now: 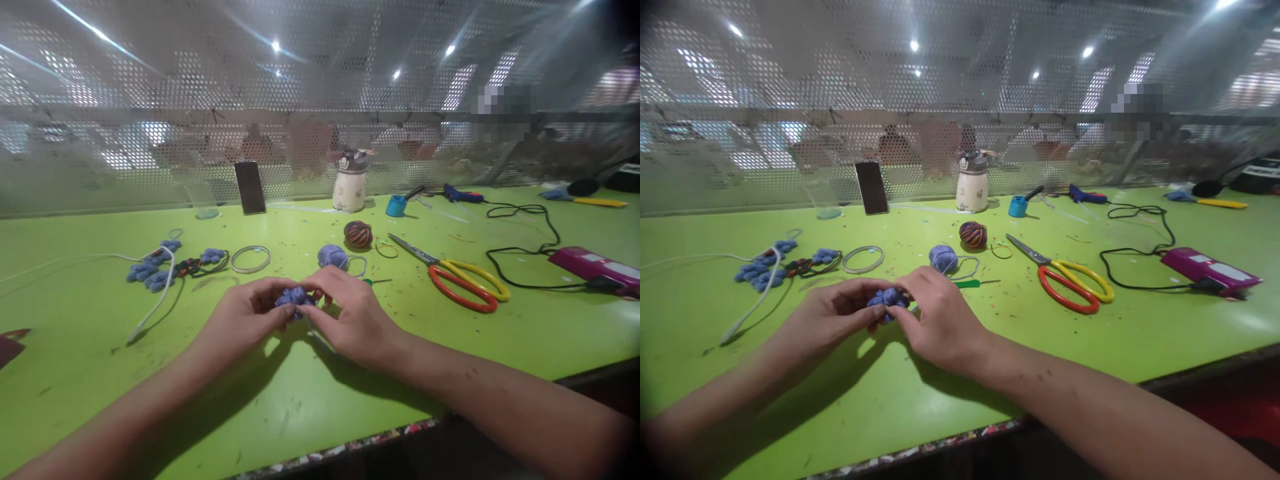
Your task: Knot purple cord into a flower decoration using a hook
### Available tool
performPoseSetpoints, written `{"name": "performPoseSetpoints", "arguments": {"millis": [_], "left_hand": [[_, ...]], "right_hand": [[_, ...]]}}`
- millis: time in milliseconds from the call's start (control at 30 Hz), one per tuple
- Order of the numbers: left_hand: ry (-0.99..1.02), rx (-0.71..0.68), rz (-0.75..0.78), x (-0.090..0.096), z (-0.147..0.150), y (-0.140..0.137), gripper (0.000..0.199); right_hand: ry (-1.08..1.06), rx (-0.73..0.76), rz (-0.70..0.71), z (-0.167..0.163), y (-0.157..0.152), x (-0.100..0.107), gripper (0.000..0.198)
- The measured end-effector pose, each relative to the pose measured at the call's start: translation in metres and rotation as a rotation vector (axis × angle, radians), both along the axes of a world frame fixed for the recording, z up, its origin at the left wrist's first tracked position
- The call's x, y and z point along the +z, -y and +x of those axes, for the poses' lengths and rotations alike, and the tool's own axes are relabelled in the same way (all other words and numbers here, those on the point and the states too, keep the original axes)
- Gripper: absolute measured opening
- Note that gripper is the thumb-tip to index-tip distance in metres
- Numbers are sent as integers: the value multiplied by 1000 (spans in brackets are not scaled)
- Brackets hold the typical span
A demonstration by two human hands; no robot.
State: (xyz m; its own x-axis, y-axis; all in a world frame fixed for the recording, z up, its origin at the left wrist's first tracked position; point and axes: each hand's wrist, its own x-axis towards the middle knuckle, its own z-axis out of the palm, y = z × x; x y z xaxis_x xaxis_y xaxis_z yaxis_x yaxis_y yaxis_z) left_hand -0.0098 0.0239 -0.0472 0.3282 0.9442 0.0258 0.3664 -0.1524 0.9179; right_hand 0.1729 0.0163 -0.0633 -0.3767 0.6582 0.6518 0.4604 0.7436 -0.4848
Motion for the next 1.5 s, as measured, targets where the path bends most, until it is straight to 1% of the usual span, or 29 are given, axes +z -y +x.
{"name": "performPoseSetpoints", "arguments": {"millis": [133,233,400,667,800,933,1167,1300,1400,1467,1500], "left_hand": [[43,7,-10,-2,1,2,32],[80,14,-22,-3,1,3,34],[88,29,-15,-4,2,4,31],[96,28,8,-4,3,5,26],[128,17,20,-5,3,3,26],[163,7,48,-5,5,5,23],[262,81,-67,1,8,8,18],[301,66,-77,-3,8,7,18],[331,35,-91,-6,6,6,18],[342,34,-112,-6,6,5,18],[343,37,-123,-6,6,5,18]], "right_hand": [[48,4,113,-1,1,0,13],[65,3,134,-1,0,0,15],[40,17,107,-1,0,0,17],[-46,3,5,-1,0,-3,20],[4,-21,74,0,4,-1,27],[120,-27,161,0,6,1,16],[199,-46,225,-2,6,-1,22],[144,-19,190,-2,7,1,20],[9,-31,123,1,5,3,24],[-98,-72,16,3,3,6,25],[-143,-85,-74,4,1,7,24]]}}
